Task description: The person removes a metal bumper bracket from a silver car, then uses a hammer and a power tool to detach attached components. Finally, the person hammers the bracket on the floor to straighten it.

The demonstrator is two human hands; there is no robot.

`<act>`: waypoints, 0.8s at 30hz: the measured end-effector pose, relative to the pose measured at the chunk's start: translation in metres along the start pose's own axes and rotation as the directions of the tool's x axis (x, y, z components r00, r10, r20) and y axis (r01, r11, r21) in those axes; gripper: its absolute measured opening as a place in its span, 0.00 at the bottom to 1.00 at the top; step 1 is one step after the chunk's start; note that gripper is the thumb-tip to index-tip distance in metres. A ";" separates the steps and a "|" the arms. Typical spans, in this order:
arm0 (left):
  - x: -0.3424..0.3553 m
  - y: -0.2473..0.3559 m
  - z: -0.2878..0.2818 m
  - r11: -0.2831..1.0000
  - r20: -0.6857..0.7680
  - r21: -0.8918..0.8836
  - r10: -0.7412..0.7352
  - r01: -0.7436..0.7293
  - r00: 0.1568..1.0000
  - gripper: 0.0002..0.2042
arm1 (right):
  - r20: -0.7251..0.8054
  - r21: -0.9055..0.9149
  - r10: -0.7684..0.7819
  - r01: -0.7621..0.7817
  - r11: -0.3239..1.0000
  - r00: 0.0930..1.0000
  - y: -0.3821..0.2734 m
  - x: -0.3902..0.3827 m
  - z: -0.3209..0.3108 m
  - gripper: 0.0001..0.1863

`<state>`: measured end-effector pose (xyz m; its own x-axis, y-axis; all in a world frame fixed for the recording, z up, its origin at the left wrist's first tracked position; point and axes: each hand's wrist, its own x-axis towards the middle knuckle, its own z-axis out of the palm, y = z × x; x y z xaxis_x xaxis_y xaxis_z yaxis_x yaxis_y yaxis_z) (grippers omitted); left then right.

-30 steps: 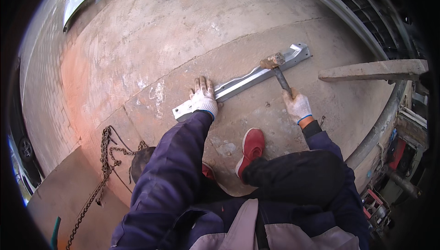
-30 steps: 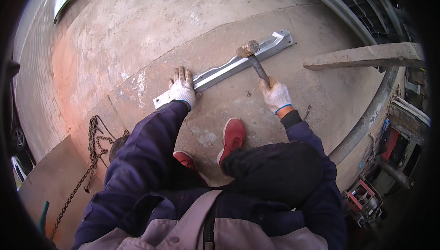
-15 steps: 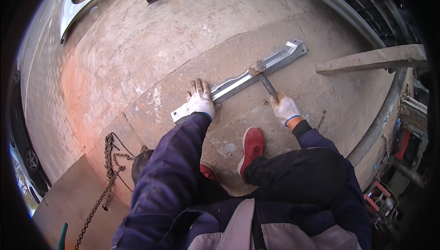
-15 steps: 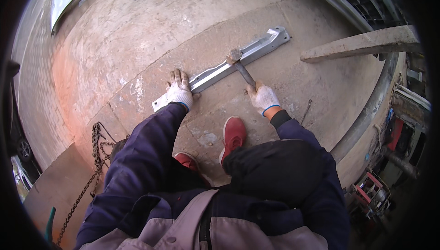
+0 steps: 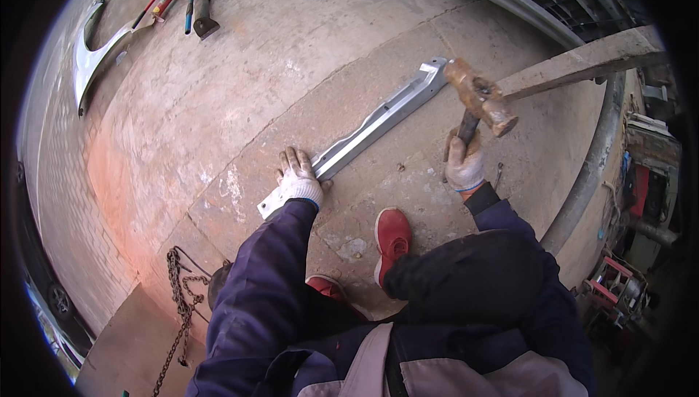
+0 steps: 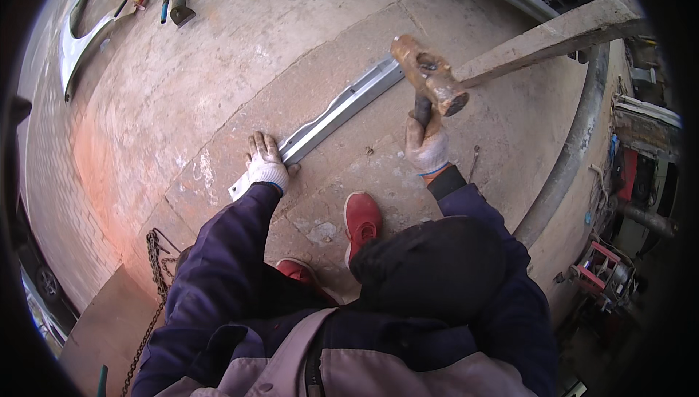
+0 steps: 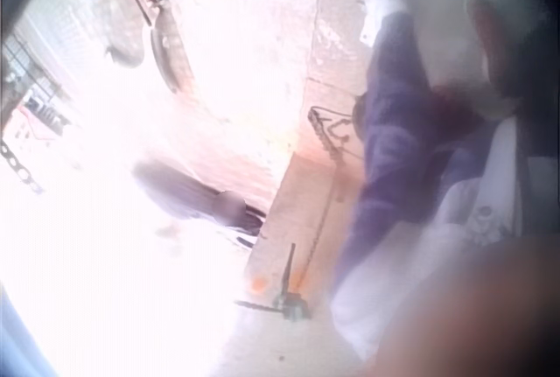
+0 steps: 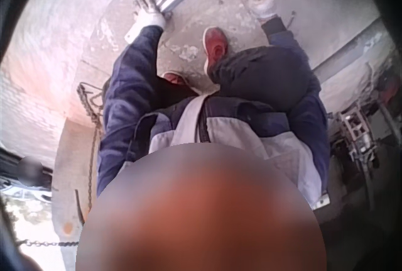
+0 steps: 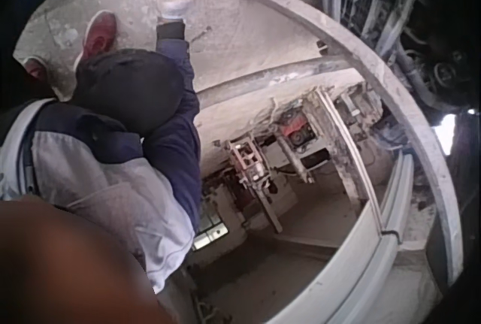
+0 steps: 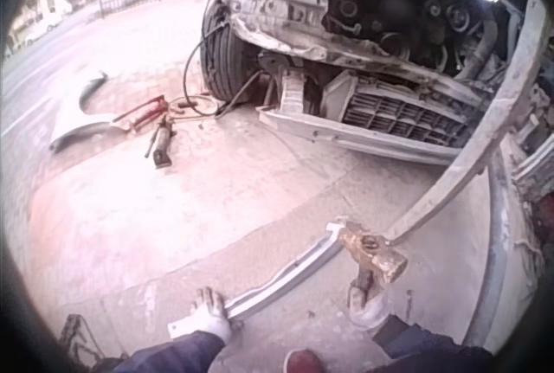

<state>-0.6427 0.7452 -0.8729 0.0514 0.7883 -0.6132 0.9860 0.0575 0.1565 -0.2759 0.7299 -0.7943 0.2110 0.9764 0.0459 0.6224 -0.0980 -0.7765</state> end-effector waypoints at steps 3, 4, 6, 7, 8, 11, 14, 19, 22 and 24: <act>0.002 0.000 0.002 1.000 0.012 0.009 -0.004 0.004 1.000 0.54 | 0.186 -0.329 0.112 -0.046 0.943 0.976 0.034 -0.009 0.022 0.22; 0.001 0.000 0.003 1.000 -0.010 0.000 -0.011 0.011 1.000 0.54 | 0.252 -0.401 0.198 -0.084 0.912 0.947 0.042 -0.011 0.026 0.24; 0.002 0.001 0.004 1.000 -0.026 0.011 -0.017 0.018 1.000 0.54 | 0.309 -0.472 0.337 -0.164 0.866 0.889 0.052 -0.013 0.030 0.26; 0.003 0.001 0.004 1.000 -0.039 -0.017 -0.006 0.005 0.999 0.54 | 0.306 -0.473 0.371 -0.198 0.858 0.877 0.055 -0.008 0.029 0.27; 0.002 0.002 0.004 1.000 -0.041 -0.014 -0.008 0.008 0.999 0.54 | 0.280 -0.439 0.338 -0.193 0.878 0.899 0.056 -0.008 0.026 0.28; 0.000 -0.001 0.003 1.000 -0.052 0.001 0.000 0.000 0.999 0.53 | 0.285 -0.482 0.468 -0.297 0.824 0.836 0.054 -0.019 0.019 0.31; -0.001 -0.006 0.004 0.998 -0.084 0.024 0.058 -0.056 0.995 0.48 | 0.293 -0.509 0.543 -0.353 0.785 0.787 0.055 -0.045 0.007 0.33; 0.002 -0.005 0.012 0.995 -0.092 0.051 0.095 -0.091 0.991 0.32 | 0.313 -0.374 0.663 -0.554 0.744 0.680 0.059 -0.087 -0.004 0.31; 0.001 -0.003 0.014 0.994 -0.091 0.004 0.105 -0.105 0.990 0.20 | 0.352 -0.209 0.754 -0.739 0.641 0.554 0.059 -0.096 -0.010 0.27; -0.007 -0.006 0.012 0.991 -0.068 -0.024 0.128 -0.130 0.989 0.19 | 0.401 -0.104 0.782 -0.825 0.556 0.477 0.057 -0.102 -0.013 0.25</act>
<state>-0.6467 0.7323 -0.8788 0.1661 0.8288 -0.5344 0.9669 -0.0304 0.2534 -0.2519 0.6218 -0.8348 0.2854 0.4664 -0.8373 0.2503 -0.8796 -0.4046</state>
